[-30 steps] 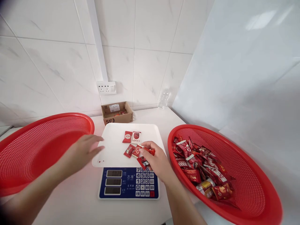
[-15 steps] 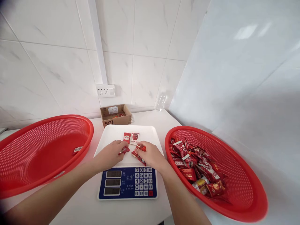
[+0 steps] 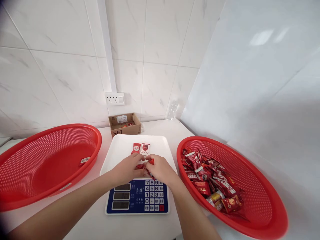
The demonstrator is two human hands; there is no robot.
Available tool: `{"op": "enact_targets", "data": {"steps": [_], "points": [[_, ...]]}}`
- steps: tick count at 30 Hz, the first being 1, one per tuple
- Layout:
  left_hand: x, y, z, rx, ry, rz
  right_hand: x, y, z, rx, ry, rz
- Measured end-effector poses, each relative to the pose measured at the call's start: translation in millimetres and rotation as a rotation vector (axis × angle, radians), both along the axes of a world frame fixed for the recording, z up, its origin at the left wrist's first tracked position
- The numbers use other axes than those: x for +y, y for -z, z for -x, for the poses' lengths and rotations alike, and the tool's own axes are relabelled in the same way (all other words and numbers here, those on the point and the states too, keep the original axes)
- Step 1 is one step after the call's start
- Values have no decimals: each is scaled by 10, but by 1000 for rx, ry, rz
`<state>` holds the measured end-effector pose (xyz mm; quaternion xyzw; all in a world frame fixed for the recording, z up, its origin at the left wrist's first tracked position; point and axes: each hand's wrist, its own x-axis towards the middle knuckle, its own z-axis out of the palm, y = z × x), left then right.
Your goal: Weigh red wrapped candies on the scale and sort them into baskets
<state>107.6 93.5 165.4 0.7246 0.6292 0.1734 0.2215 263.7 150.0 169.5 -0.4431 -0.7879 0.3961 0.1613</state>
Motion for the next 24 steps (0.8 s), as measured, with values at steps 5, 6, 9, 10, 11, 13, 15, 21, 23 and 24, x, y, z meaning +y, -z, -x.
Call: {"op": "enact_targets", "data": {"steps": [5, 6, 9, 10, 11, 13, 15, 21, 23, 24], "points": [[56, 5, -87, 78, 44, 17, -24, 3, -66, 76, 30, 0], [64, 2, -98, 91, 48, 18, -27, 8, -83, 89, 40, 9], [61, -26, -100, 123, 35, 22, -48, 12, -132, 117, 71, 37], [47, -49, -83, 127, 18, 21, -59, 7, -148, 123, 86, 56], [25, -84, -53, 128, -6, 18, -72, -1, -165, 128, 103, 84], [-43, -187, 64, 123, -83, 5, -97, -20, -203, 141, 141, 144], [-143, -327, 265, 123, -198, -13, -116, -39, -249, 163, 174, 178], [-527, -653, 1166, 270, -627, -55, -136, -63, -373, 184, 207, 173], [-636, -661, 1412, 327, -710, -8, -141, -60, -385, 193, 210, 186], [-677, -650, 1501, 349, -731, 19, -144, -58, -385, 197, 204, 191]]}}
